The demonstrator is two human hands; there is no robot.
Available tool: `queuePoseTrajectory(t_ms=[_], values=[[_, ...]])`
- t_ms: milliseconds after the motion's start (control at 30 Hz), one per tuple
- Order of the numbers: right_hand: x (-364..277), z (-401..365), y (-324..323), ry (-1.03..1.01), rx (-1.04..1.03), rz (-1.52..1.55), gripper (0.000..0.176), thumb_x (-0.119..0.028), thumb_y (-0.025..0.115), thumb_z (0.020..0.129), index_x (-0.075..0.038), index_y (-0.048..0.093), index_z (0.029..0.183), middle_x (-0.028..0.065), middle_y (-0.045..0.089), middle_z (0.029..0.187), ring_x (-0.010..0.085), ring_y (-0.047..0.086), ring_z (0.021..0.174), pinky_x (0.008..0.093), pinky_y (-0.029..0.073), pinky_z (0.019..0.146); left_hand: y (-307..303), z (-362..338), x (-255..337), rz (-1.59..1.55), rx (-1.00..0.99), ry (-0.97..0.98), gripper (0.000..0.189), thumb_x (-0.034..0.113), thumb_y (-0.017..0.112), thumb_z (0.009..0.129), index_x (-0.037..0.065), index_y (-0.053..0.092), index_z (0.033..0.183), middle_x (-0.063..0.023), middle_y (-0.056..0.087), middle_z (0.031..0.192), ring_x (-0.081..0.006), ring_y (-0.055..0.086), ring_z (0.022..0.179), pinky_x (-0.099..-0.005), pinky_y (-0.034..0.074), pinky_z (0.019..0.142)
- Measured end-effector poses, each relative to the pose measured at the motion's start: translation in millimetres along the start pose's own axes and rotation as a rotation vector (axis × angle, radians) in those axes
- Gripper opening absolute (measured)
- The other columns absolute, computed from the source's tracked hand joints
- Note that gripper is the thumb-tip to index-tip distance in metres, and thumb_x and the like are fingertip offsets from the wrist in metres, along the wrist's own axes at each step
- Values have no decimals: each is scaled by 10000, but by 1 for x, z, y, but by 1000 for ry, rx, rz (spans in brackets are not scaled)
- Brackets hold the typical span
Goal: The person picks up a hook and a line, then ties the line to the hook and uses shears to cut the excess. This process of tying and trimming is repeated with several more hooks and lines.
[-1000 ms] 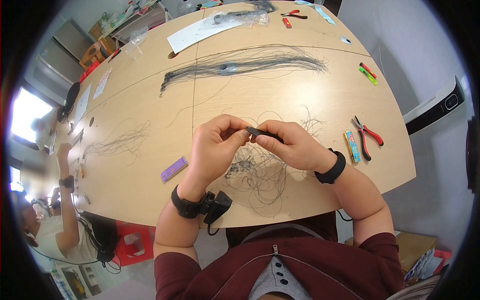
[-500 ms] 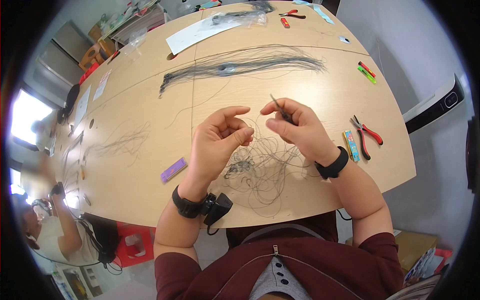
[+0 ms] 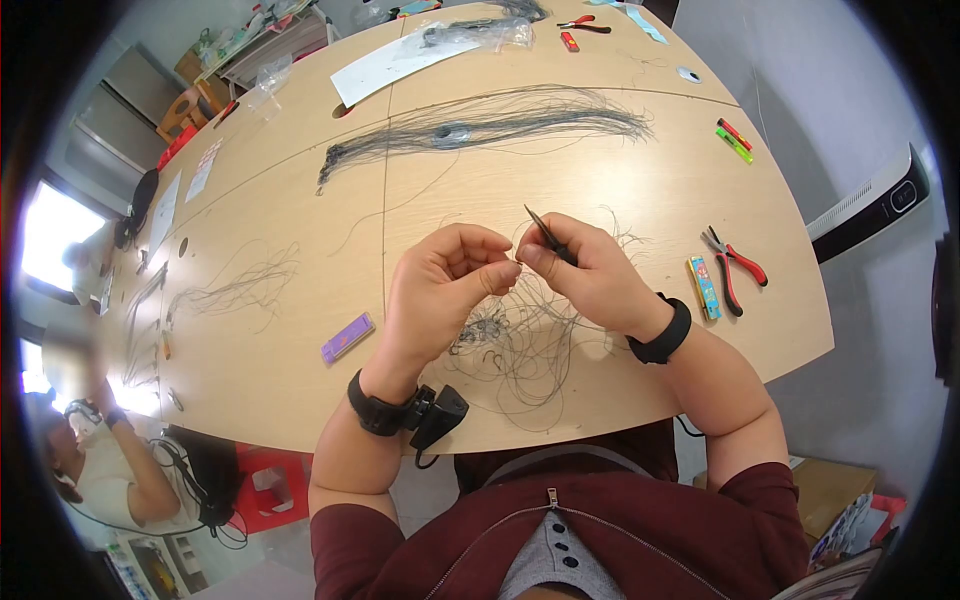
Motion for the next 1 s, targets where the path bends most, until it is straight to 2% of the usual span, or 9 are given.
queuePoseTrajectory(t_ms=[233,433,533,733,1000], values=[[3,1,0,38,-24,130,205,-211,534,899,-7,540,875,-22,473,651,49,387,600,214,351,539,-1,1,-3,-34,17,-24,128,25,624,812,-41,598,920,-79,634,800,-121,613,727,-234,507,670],[7,3,-5,88,44,420,192,-215,524,904,-26,546,872,-49,435,613,23,378,523,175,313,470,-2,1,-2,-34,64,25,111,6,616,812,-37,590,911,-87,634,799,-129,618,731,-239,515,671],[3,4,-5,95,57,391,173,-189,529,897,-22,559,925,-51,429,600,24,382,504,167,301,453,-2,1,-1,-36,75,27,104,0,619,807,-26,584,902,-94,635,799,-142,621,730,-243,516,665],[4,2,-2,235,-183,419,212,-152,579,859,-15,567,1021,-55,429,582,24,364,467,178,270,417,-3,1,-2,-15,91,79,99,8,628,807,-24,599,897,-57,628,791,-103,595,730,-215,485,660],[-2,-2,-7,285,-339,611,128,-138,586,840,-30,532,883,-31,428,580,34,354,454,180,249,401,-9,1,3,88,217,181,110,11,645,797,-9,607,898,-30,626,816,-74,571,755,-196,459,659]])
Point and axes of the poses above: each hand's wrist, its own z-axis towards the middle knuckle, its own y-axis out of the palm, x = y × z, the point moved 1 cm from there along z, towards the middle knuckle
